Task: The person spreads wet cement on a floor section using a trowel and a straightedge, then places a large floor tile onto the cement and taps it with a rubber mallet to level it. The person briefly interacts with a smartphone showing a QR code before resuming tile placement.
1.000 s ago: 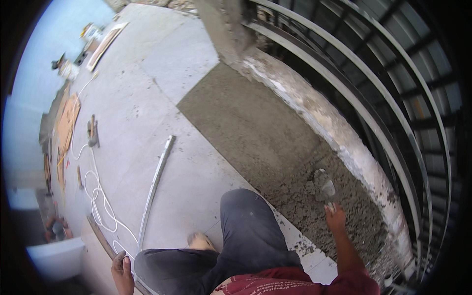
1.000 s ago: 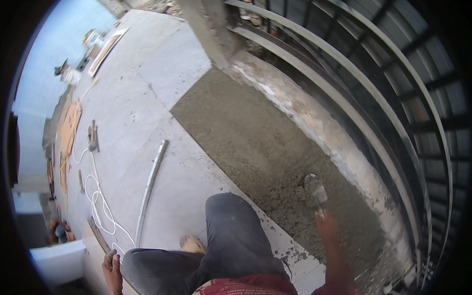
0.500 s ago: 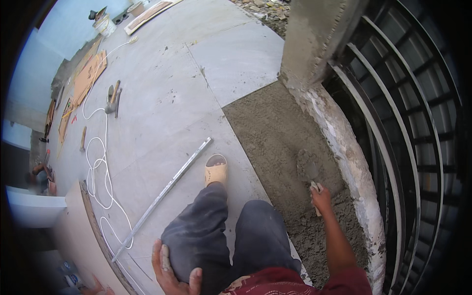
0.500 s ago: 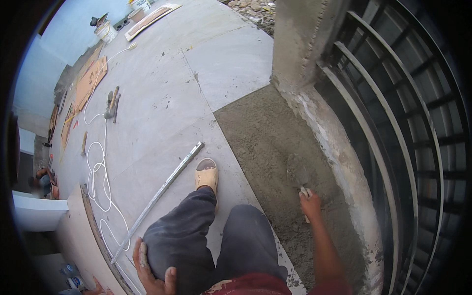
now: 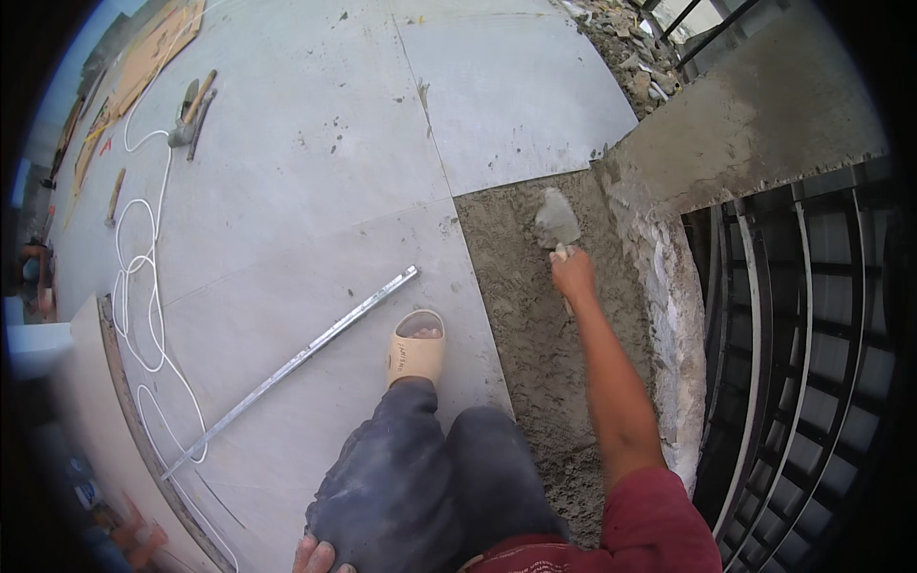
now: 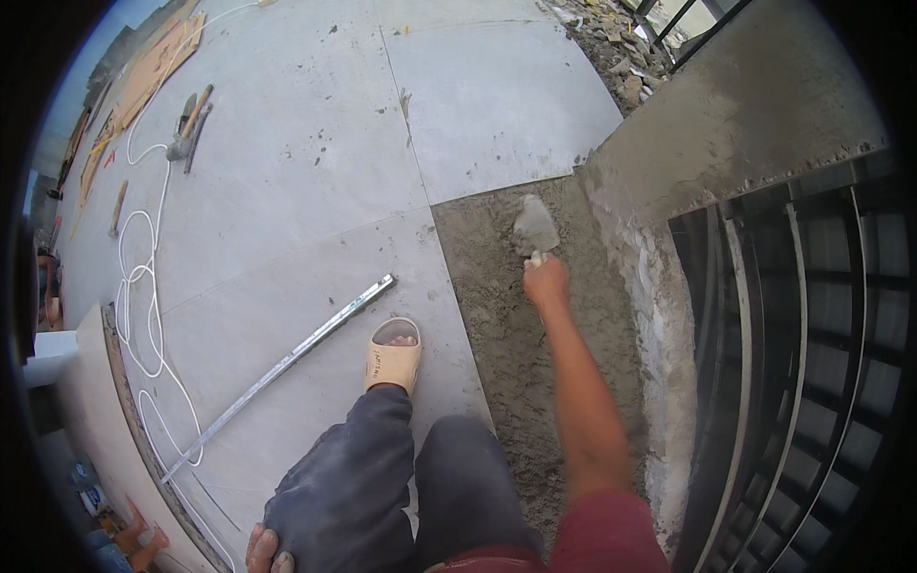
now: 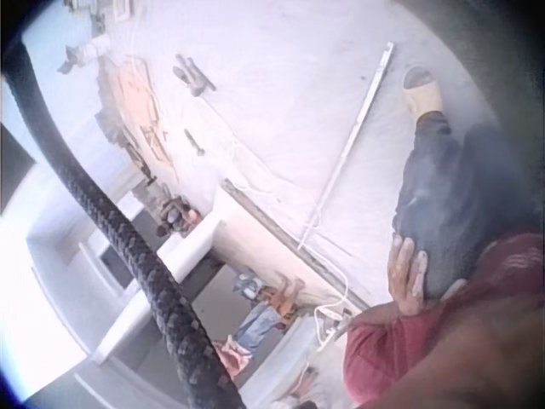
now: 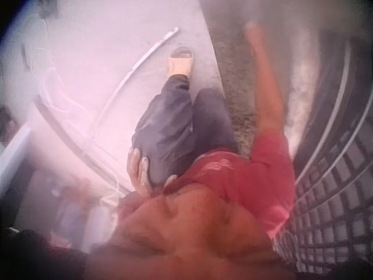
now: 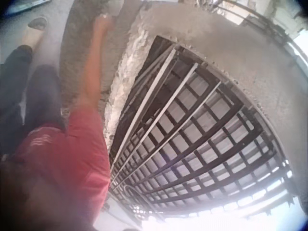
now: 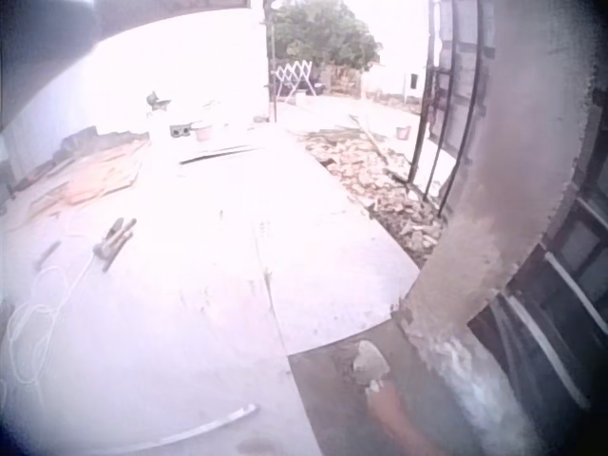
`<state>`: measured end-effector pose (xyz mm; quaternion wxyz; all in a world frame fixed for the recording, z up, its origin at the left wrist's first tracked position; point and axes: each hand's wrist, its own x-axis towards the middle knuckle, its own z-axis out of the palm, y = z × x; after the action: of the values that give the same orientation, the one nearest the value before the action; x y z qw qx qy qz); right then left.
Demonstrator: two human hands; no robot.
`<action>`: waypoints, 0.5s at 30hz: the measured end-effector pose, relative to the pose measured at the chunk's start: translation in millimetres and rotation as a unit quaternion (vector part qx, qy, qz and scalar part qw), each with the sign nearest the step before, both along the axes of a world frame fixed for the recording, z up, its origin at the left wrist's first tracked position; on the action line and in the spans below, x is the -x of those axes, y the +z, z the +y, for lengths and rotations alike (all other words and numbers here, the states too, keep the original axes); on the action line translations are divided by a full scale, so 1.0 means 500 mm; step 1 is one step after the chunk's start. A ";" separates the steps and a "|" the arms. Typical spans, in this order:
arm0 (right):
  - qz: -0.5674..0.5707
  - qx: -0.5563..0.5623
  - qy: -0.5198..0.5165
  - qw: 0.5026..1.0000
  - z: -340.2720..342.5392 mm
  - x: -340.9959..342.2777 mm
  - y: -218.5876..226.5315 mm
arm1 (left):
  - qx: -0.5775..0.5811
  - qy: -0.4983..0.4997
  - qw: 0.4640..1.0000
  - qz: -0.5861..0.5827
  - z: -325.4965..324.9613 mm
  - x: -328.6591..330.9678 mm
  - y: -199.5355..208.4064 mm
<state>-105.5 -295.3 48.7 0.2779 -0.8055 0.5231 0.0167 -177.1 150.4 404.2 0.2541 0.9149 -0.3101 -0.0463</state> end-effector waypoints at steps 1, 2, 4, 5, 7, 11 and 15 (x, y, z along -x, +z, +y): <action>0.017 0.001 -0.009 1.000 -0.009 0.005 0.001 | -0.002 -0.005 1.000 0.003 0.001 -0.007 -0.001; 0.030 0.001 -0.014 0.999 -0.017 -0.004 0.017 | -0.004 -0.007 1.000 0.000 0.003 -0.015 -0.002; 0.038 0.014 0.007 0.999 -0.020 -0.010 0.025 | -0.026 -0.010 1.000 0.004 0.007 -0.027 0.004; 0.034 0.026 0.033 0.999 -0.018 -0.002 0.026 | -0.036 -0.013 0.999 0.006 0.005 -0.031 0.007; 0.040 0.037 0.098 0.994 -0.019 0.002 0.026 | -0.042 -0.018 0.999 0.003 -0.003 -0.039 0.008; 0.057 0.018 0.133 0.989 -0.040 -0.020 0.018 | -0.044 -0.044 0.998 -0.004 -0.008 -0.054 0.007; 0.064 0.001 0.093 0.994 -0.122 -0.033 -0.005 | -0.059 -0.042 0.997 -0.004 -0.026 -0.063 0.012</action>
<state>-89.0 -356.5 46.2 0.2406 -0.8481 0.4628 0.0934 -145.6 137.2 410.0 0.1964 0.9147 -0.3458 -0.0715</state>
